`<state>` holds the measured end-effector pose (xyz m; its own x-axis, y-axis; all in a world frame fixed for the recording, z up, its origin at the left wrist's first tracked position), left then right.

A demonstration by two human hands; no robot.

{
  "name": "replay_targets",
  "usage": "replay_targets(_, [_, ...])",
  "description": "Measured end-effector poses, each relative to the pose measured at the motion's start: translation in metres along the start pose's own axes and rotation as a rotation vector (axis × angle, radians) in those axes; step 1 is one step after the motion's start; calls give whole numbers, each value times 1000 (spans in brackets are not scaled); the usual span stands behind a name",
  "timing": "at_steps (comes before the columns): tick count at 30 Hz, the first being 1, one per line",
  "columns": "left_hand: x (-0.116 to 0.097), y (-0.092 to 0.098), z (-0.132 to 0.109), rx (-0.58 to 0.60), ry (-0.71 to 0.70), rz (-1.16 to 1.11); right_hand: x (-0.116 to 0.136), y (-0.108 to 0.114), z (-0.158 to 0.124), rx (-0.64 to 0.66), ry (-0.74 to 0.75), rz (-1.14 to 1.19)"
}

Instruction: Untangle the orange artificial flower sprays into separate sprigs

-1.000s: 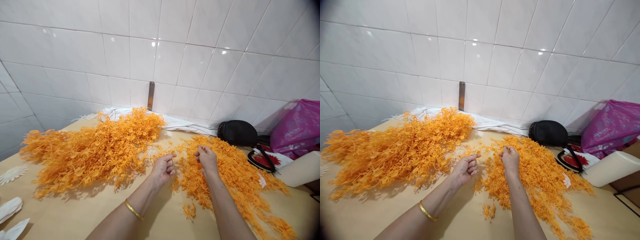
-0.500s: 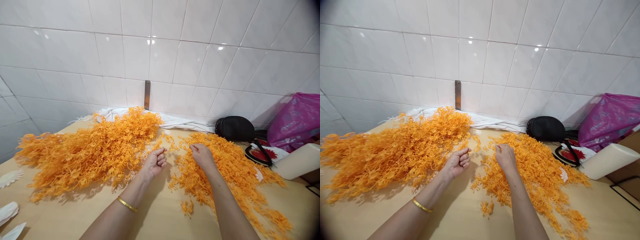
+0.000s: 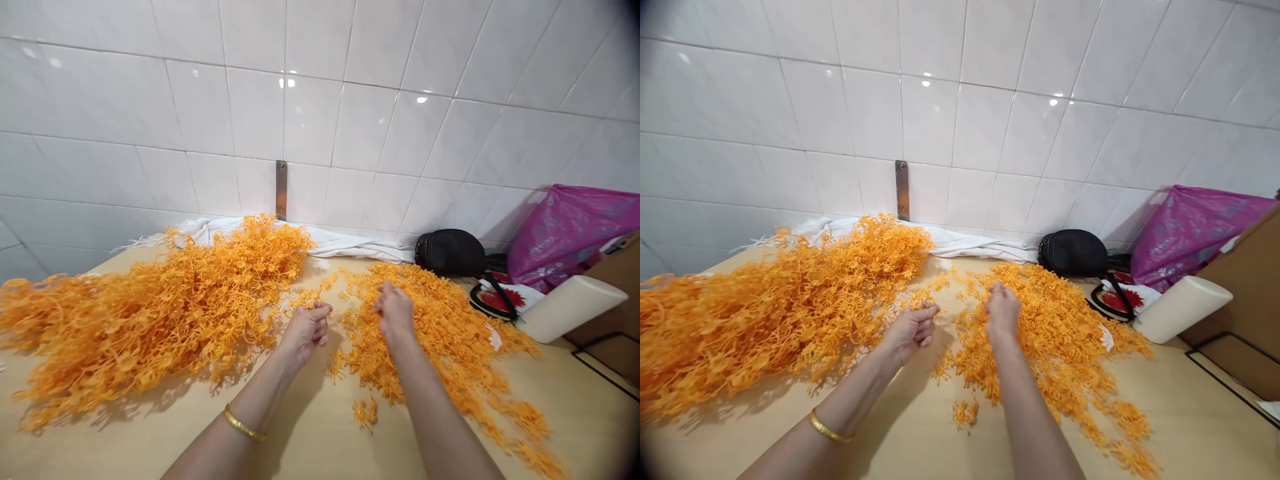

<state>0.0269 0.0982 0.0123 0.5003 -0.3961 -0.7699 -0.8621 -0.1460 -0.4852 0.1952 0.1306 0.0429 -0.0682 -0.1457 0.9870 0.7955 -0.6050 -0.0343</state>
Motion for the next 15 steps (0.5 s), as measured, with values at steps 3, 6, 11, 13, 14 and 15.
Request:
replay_targets(3, [-2, 3, 2, -26, -26, -36, 5, 41, 27, -199, 26, -102])
replay_targets(6, [1, 4, 4, -29, -62, 28, 13, 53, 34, -262, 112, -197])
replay_targets(11, [2, 1, 4, 52, -104, 75, 28, 20, 14, -72, 326, -321])
replay_targets(13, [3, -2, 3, 127, -61, 51, 21, 3, 3, 81, 180, -201])
replay_targets(14, [3, -3, 2, 167, -33, 39, 16, -5, -3, 152, 80, -130])
replay_targets(15, [3, -5, 0, 203, -13, 29, 11, -12, -10, 220, -19, -67])
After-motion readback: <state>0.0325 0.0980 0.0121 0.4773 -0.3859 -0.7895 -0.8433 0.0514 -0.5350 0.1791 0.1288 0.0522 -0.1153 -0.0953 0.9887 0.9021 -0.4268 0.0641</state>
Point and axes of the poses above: each hand's wrist, its own z-axis towards the middle knuckle, its own y-axis out of the back of the hand, x = y × z, the point moved 7 cm from there along z, towards the middle knuckle, and after that the axes turned 15 degrees about -x, right-handed, at the moved point
